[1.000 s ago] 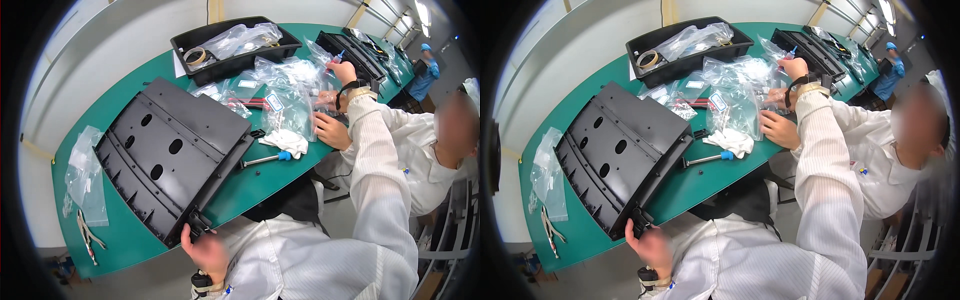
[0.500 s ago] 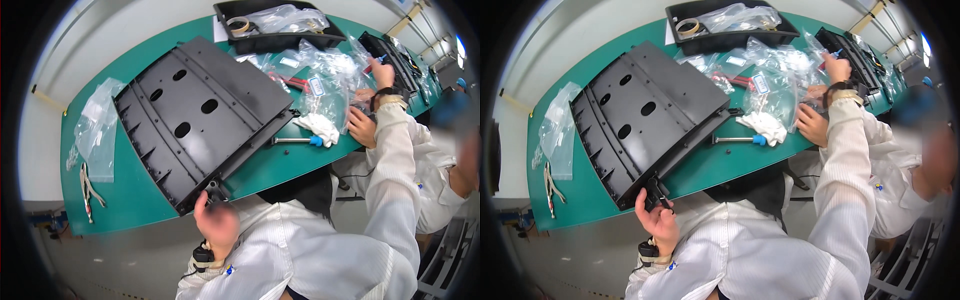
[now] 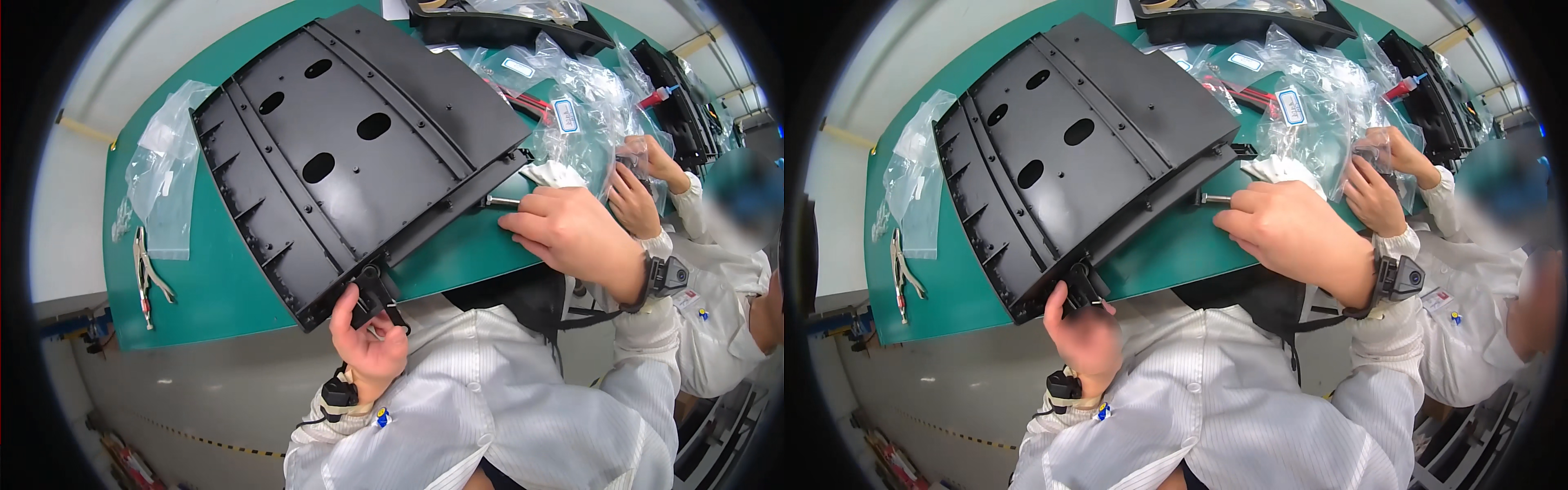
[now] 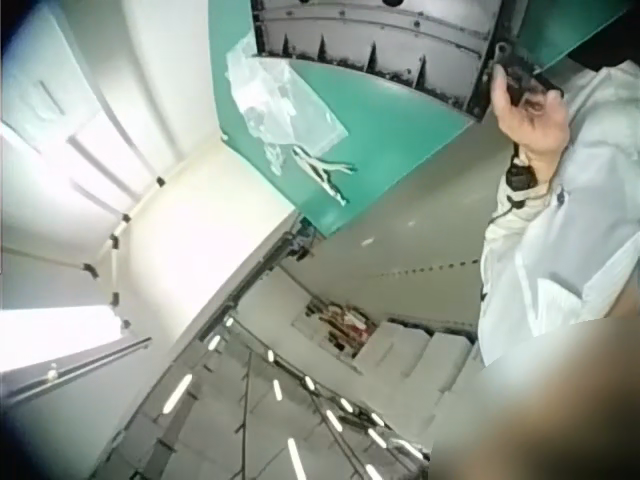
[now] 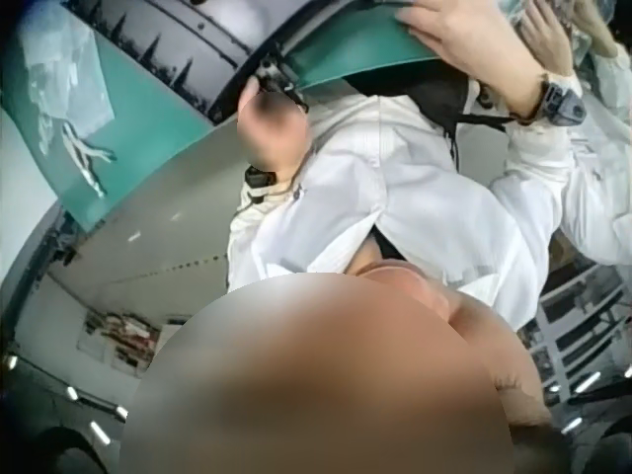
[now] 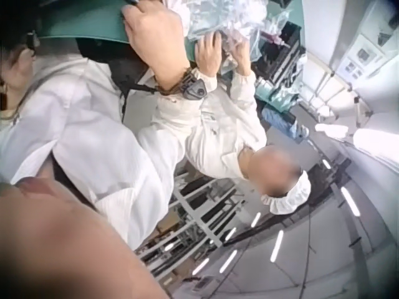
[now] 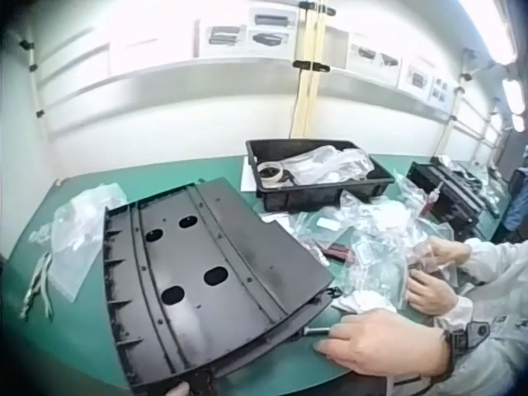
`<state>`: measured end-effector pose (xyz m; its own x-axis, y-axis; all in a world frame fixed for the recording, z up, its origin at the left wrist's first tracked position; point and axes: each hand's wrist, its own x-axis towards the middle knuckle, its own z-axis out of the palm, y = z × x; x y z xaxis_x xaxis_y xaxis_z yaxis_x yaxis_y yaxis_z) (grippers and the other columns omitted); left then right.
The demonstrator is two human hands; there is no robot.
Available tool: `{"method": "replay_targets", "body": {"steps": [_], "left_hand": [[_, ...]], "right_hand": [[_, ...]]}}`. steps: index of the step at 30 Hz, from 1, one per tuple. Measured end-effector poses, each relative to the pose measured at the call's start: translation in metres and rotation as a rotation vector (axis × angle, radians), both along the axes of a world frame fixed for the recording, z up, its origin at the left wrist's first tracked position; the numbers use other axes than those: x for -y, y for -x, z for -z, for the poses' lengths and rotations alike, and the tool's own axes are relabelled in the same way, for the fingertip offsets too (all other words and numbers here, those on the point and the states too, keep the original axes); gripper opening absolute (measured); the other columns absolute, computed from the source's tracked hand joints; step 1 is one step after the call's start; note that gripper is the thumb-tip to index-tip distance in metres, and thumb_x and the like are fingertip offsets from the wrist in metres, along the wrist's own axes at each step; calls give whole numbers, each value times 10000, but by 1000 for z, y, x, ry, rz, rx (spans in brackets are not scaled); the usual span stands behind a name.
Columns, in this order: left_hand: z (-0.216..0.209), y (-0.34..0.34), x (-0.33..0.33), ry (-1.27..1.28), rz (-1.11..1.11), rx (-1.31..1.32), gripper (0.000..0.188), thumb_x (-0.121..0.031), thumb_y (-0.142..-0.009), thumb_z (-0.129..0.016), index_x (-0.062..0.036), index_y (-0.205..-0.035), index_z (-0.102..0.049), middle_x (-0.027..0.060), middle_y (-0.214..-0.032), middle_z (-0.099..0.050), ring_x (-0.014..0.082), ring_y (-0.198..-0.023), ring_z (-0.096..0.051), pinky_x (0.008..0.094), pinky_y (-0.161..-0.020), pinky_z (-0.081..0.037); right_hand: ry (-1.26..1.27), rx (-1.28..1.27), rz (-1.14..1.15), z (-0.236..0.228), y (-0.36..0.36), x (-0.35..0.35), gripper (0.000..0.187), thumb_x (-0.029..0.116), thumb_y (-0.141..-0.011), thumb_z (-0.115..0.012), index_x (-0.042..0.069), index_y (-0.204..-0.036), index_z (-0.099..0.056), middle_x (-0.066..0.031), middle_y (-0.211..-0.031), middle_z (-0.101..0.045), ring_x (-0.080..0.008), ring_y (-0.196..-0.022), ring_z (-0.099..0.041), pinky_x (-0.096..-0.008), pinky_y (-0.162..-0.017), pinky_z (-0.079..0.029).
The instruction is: Assembling a black plastic chassis by installing small metal components and applying adhesive.
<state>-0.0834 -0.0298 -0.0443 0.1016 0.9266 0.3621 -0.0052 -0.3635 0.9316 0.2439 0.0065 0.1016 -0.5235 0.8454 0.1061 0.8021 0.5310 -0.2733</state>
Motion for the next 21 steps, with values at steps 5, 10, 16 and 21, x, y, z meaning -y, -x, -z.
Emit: {"method": "replay_targets", "body": {"steps": [5,10,16,21], "left_hand": [[1,3,0,8,36,-1,857,-421,-1000,-778,-11,-1594,-317,194,-1329,-631,160,-848,-652,239,-658,-537],[5,-6,-2,-25,-81,97,860,-369,-913,-861,67,-1517,-432,125,-1045,-734,87,-687,-598,199,-593,-467],[5,-7,-3,-39,-82,65,859,-386,-910,-864,60,-1510,-442,81,-921,-715,77,-666,-602,199,-592,-470],[4,-7,-3,-29,-91,62,850,-383,-911,-864,56,-1507,-446,80,-922,-711,73,-668,-607,198,-584,-470]], "right_hand": [[-17,82,36,11,6,-1,121,105,-820,-755,51,-917,-708,-88,-807,-644,-295,-764,-700,-412,-671,-572],[54,111,96,6,8,-2,157,111,-847,-767,33,-970,-707,-108,-851,-668,-323,-797,-707,-433,-704,-575],[59,104,131,10,6,-2,138,117,-853,-762,35,-894,-660,-116,-829,-660,-340,-770,-707,-455,-691,-572],[94,84,148,10,9,-1,141,118,-853,-760,36,-913,-663,-122,-844,-667,-353,-791,-708,-461,-706,-570]]}}
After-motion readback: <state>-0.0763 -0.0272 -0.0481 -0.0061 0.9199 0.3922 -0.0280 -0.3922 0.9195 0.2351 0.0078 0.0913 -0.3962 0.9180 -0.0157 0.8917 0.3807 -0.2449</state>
